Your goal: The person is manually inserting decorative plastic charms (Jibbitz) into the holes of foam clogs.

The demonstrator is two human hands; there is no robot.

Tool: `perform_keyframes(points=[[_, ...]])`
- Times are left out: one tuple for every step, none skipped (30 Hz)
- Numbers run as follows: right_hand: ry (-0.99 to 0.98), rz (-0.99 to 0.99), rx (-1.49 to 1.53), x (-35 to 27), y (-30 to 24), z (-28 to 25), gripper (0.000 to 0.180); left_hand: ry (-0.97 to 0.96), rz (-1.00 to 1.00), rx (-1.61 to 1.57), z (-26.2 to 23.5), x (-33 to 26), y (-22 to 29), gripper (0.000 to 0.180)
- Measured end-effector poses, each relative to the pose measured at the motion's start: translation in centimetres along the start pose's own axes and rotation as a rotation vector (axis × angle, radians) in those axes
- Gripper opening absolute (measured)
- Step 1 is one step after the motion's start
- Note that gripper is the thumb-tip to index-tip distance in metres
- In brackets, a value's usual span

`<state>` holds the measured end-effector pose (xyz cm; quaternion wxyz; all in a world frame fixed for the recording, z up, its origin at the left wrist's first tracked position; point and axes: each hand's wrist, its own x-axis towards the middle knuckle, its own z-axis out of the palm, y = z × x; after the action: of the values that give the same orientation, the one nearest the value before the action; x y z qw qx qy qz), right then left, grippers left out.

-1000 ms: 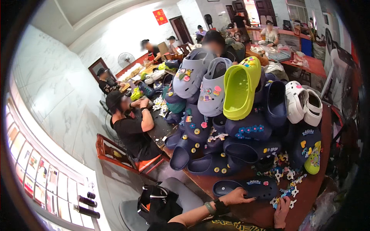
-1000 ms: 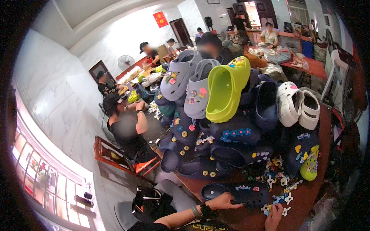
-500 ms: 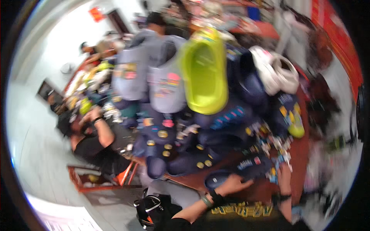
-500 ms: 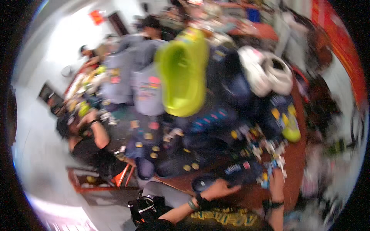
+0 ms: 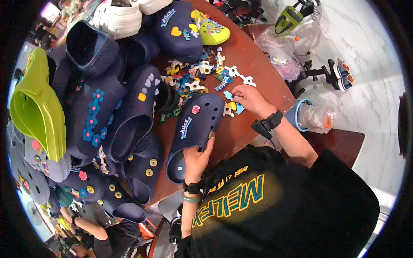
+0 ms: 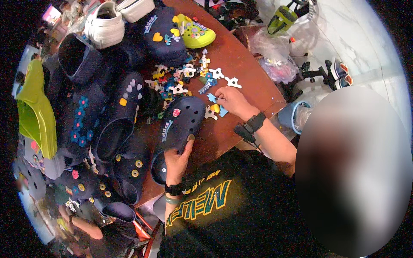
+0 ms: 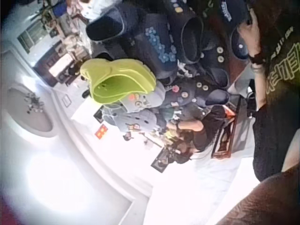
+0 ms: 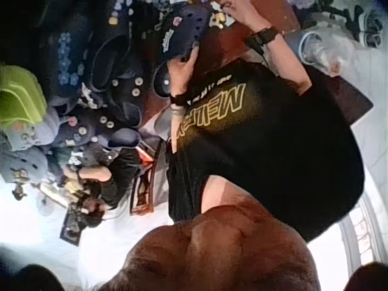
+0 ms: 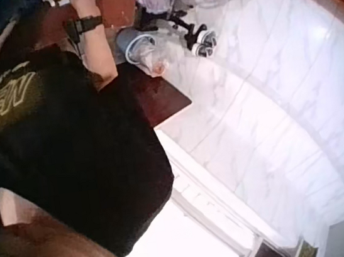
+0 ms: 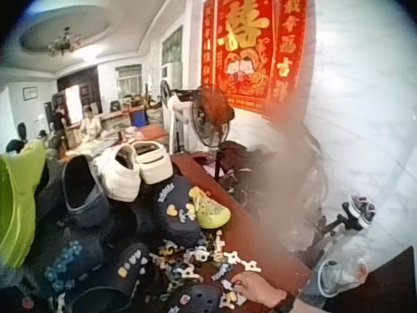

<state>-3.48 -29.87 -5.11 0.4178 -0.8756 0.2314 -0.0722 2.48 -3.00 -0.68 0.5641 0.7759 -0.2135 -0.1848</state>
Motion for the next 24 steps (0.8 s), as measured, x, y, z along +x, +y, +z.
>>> perform_keyframes(points=[[-0.011, 0.011, -0.017, -0.2, -0.7, 0.0, 0.018, -0.001, 0.037, 0.002, -0.1, -0.2, -0.1, 0.035], [-0.022, 0.021, -0.034, -0.4, -1.0, 0.1, 0.018, -0.001, 0.074, 0.005, -0.2, -0.2, -0.1, 0.034], [-0.022, 0.018, -0.020, -0.7, -1.0, 0.4, 0.018, 0.000, 0.075, 0.019, -0.5, -0.2, 0.0, 0.034], [0.036, -0.056, -0.188, -0.9, -1.0, 0.8, 0.017, -0.052, 0.100, 0.108, -1.1, 0.0, 0.1, 0.036], [0.094, -0.129, -0.357, -0.9, -1.1, 1.1, 0.017, -0.105, 0.124, 0.196, -1.4, 0.2, 0.2, 0.037], [0.100, -0.130, -0.344, -0.8, -1.2, 1.3, 0.017, -0.106, 0.127, 0.210, -1.4, 0.1, -0.2, 0.037], [0.118, -0.161, -0.442, -0.7, -1.6, 1.6, 0.016, -0.105, 0.138, 0.252, -1.7, 0.1, -0.9, 0.039], [0.136, -0.189, -0.543, -0.5, -2.0, 1.8, 0.016, -0.105, 0.148, 0.292, -2.0, 0.1, -1.5, 0.041], [0.140, -0.188, -0.533, -0.5, -2.4, 1.7, 0.016, -0.107, 0.149, 0.303, -2.3, 0.0, -1.9, 0.041], [0.075, -0.092, -0.370, -0.3, -2.8, 1.1, 0.016, -0.088, 0.149, 0.278, -2.0, 0.0, -1.9, 0.043], [0.008, 0.004, -0.210, -0.1, -3.2, 0.7, 0.017, -0.069, 0.147, 0.251, -1.9, -0.1, -2.0, 0.045], [0.002, -0.004, -0.210, -0.3, -3.7, 0.6, 0.017, -0.060, 0.144, 0.251, -1.9, -0.1, -2.5, 0.045], [0.072, -0.031, 0.027, -0.8, -4.4, 0.8, 0.018, -0.064, 0.157, 0.305, -2.1, 0.0, -3.0, 0.046], [0.139, -0.059, 0.264, -1.0, -5.0, 1.0, 0.018, -0.068, 0.169, 0.357, -2.3, -0.1, -3.2, 0.046], [0.132, -0.064, 0.262, -0.8, -5.7, 1.2, 0.018, -0.060, 0.166, 0.356, -2.4, -0.2, -3.4, 0.046], [0.112, -0.158, 0.320, -0.6, -6.5, 1.5, 0.018, -0.098, 0.101, 0.350, -2.5, -0.1, -2.5, 0.045], [0.093, -0.251, 0.374, -0.5, -7.0, 1.8, 0.018, -0.138, 0.037, 0.340, -2.5, 0.0, -1.7, 0.045], [0.079, -0.313, 0.313, -0.2, -7.2, 2.1, 0.016, -0.138, 0.037, 0.334, -2.5, 0.1, -1.3, 0.045], [0.075, -0.315, 0.309, 0.2, -7.2, 2.2, 0.016, -0.154, 0.034, 0.326, -2.5, 0.3, -0.9, 0.044], [0.090, -0.417, 0.229, 0.5, -7.2, 2.3, 0.016, -0.169, 0.032, 0.318, -2.6, 0.3, -0.6, 0.044], [0.106, -0.518, 0.148, 0.6, -7.2, 2.4, 0.017, -0.166, 0.032, 0.312, -2.6, 0.3, -0.5, 0.044], [0.101, -0.522, 0.142, 0.6, -7.2, 2.6, 0.017, -0.167, 0.050, 0.319, -2.6, 0.3, -0.4, 0.043], [0.089, -0.530, 0.147, 0.5, -7.2, 2.8, 0.017, -0.168, 0.069, 0.326, -2.6, 0.2, -0.4, 0.043], [0.078, -0.536, 0.151, 0.5, -7.2, 2.8, 0.017, -0.165, 0.070, 0.319, -2.6, 0.2, -0.4, 0.043]])
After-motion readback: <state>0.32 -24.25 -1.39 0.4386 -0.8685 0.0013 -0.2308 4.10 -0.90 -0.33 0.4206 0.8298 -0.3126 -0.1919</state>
